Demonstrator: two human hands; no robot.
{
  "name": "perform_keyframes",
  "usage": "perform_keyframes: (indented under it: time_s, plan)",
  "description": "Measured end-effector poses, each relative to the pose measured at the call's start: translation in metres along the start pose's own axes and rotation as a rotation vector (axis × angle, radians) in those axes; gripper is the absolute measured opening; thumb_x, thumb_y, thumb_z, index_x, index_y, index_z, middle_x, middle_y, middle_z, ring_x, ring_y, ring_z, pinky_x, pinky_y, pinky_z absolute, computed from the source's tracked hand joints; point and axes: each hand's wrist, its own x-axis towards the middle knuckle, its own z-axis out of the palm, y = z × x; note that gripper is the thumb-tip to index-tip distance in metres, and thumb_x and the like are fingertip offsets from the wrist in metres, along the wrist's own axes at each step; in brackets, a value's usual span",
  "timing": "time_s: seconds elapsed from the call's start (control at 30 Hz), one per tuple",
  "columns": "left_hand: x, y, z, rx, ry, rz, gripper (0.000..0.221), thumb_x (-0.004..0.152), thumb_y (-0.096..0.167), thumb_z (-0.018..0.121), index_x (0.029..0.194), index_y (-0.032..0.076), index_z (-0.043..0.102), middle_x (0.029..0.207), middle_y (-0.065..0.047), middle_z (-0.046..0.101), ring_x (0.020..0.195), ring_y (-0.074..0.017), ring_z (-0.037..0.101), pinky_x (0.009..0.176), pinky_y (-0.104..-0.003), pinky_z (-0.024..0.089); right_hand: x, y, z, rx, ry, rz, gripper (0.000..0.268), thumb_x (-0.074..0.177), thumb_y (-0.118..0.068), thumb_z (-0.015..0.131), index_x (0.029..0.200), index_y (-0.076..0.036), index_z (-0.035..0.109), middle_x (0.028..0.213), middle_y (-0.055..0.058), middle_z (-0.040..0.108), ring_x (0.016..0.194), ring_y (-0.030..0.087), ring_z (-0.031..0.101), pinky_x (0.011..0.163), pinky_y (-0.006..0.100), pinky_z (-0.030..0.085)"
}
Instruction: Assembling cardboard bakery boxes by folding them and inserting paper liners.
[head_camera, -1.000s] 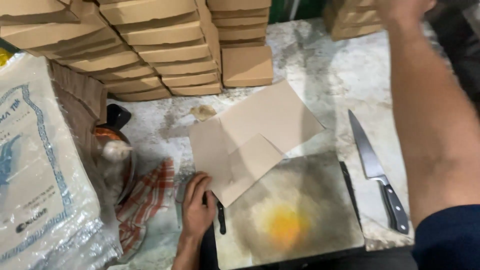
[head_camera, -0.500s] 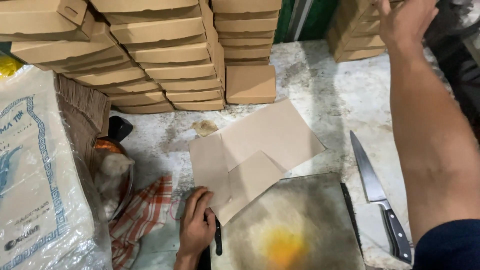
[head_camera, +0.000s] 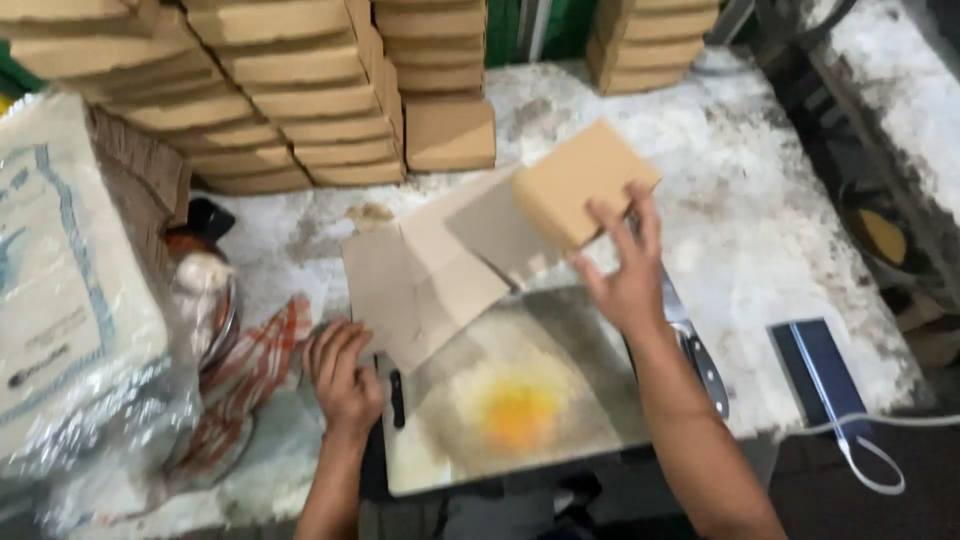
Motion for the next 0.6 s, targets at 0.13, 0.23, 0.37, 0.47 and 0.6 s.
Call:
perform_keyframes:
  time_s: [0.13,0.23,0.37,0.47,0.6]
  plan:
    - [0.0,0.046,0.009,-0.223,-0.129,0.043,0.042,0.085,0.027,0.068,0.121,0.005,0.065,0.125,-0.018,0.062,0.122,-0.0396,0.057,0.106,-0.051,0.043,-0.097,-0.037,-0.021,-0.101,-0.174,0.043,0.07,0.071,-0.026,0.084,0.136,-0.025,0.059,0.149,0.021,0.037,0.136,0.044,0.044,0.109,0.059,0.037]
    - [0.027,0.11,0.006,-0.378,-0.339,0.068,0.092,0.064,0.053,0.085,0.134,0.002,0.054,0.134,-0.026,0.053,0.128,-0.0488,0.049,0.109,-0.06,0.039,-0.156,-0.045,-0.024,-0.185,-0.19,0.125,0.069,0.073,-0.032,0.084,0.136,-0.029,0.058,0.155,0.016,0.03,0.14,0.04,0.037,0.109,0.059,0.033]
    - [0.014,0.149,0.032,-0.401,-0.453,0.097,0.114,0.052,0.064,0.085,0.14,0.003,0.046,0.137,-0.03,0.047,0.129,-0.0518,0.047,0.107,-0.06,0.04,-0.2,-0.061,-0.026,-0.266,-0.174,0.133,0.065,0.077,-0.043,0.079,0.137,-0.03,0.057,0.154,0.017,0.029,0.137,0.043,0.036,0.101,0.055,0.035]
    - [0.007,0.158,0.043,-0.3,-0.584,0.114,0.111,0.055,0.071,0.079,0.14,0.007,0.049,0.142,-0.026,0.043,0.135,-0.0516,0.038,0.104,-0.065,0.039,-0.212,-0.063,-0.034,-0.055,-0.153,0.146,0.071,0.074,-0.028,0.082,0.139,-0.022,0.053,0.157,0.018,0.02,0.139,0.041,0.034,0.109,0.053,0.031]
    - [0.006,0.15,0.05,-0.224,-0.55,0.145,0.078,0.069,0.053,0.079,0.132,0.012,0.057,0.137,-0.016,0.049,0.133,-0.0426,0.045,0.093,-0.055,0.049,-0.213,-0.039,-0.048,0.151,-0.048,0.314,0.09,0.075,-0.004,0.076,0.147,-0.012,0.024,0.155,0.02,0.018,0.129,0.042,0.038,0.098,0.052,0.039]
